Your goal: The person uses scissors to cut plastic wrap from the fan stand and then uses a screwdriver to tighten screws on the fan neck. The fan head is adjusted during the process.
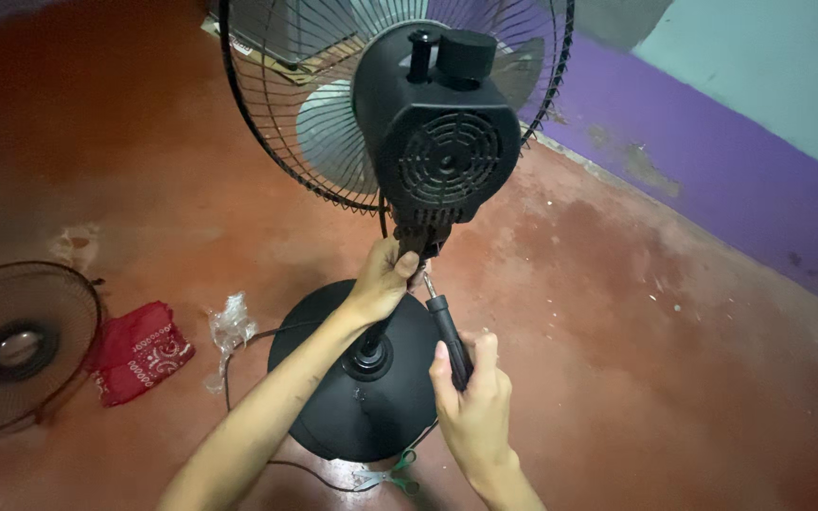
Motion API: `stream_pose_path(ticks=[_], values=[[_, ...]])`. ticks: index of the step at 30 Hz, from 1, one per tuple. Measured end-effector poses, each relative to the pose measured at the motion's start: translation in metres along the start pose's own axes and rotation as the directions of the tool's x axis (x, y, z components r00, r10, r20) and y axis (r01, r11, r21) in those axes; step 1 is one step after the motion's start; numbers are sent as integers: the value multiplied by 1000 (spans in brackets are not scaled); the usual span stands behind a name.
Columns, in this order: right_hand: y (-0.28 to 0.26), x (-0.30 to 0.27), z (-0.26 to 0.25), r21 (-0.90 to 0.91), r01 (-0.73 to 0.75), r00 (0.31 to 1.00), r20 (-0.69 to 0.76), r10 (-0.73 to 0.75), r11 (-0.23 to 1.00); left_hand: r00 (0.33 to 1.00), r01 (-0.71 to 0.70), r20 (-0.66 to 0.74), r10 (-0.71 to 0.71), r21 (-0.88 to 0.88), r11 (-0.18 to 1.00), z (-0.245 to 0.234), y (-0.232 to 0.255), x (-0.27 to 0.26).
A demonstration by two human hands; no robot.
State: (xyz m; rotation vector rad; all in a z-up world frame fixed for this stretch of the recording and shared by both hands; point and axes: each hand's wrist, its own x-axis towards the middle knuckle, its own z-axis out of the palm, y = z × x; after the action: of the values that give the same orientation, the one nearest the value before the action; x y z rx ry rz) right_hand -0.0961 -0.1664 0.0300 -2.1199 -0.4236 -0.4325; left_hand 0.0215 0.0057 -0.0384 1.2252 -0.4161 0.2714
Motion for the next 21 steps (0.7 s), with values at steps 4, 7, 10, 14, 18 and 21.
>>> stream_pose_path(ticks=[4, 7, 10, 14, 18, 21], values=[[-2, 1, 1, -14, 5, 1000, 0, -5, 1000, 1000, 10, -1, -10, 13, 1000, 0, 3, -1], [0, 3, -1, -20, 10, 1000, 7, -10, 1000, 1000, 16, -1, -16, 7, 1000, 1, 3, -1], [4, 3, -3, -42, 21, 1000, 24, -20, 999, 1000, -7, 6, 7, 10, 1000, -1, 0, -2], [11, 8, -9, 118, 38, 995, 91, -49, 992, 1000, 20, -10, -20, 2, 1000, 0, -3, -1], [10, 18, -20, 591, -507, 855, 439, 277, 627, 1000, 11, -20, -11, -6, 1000, 0, -5, -2], [2, 26, -31, 581, -708, 706, 601, 375, 401, 1000, 16, -6, -15, 16, 1000, -1, -6, -2]])
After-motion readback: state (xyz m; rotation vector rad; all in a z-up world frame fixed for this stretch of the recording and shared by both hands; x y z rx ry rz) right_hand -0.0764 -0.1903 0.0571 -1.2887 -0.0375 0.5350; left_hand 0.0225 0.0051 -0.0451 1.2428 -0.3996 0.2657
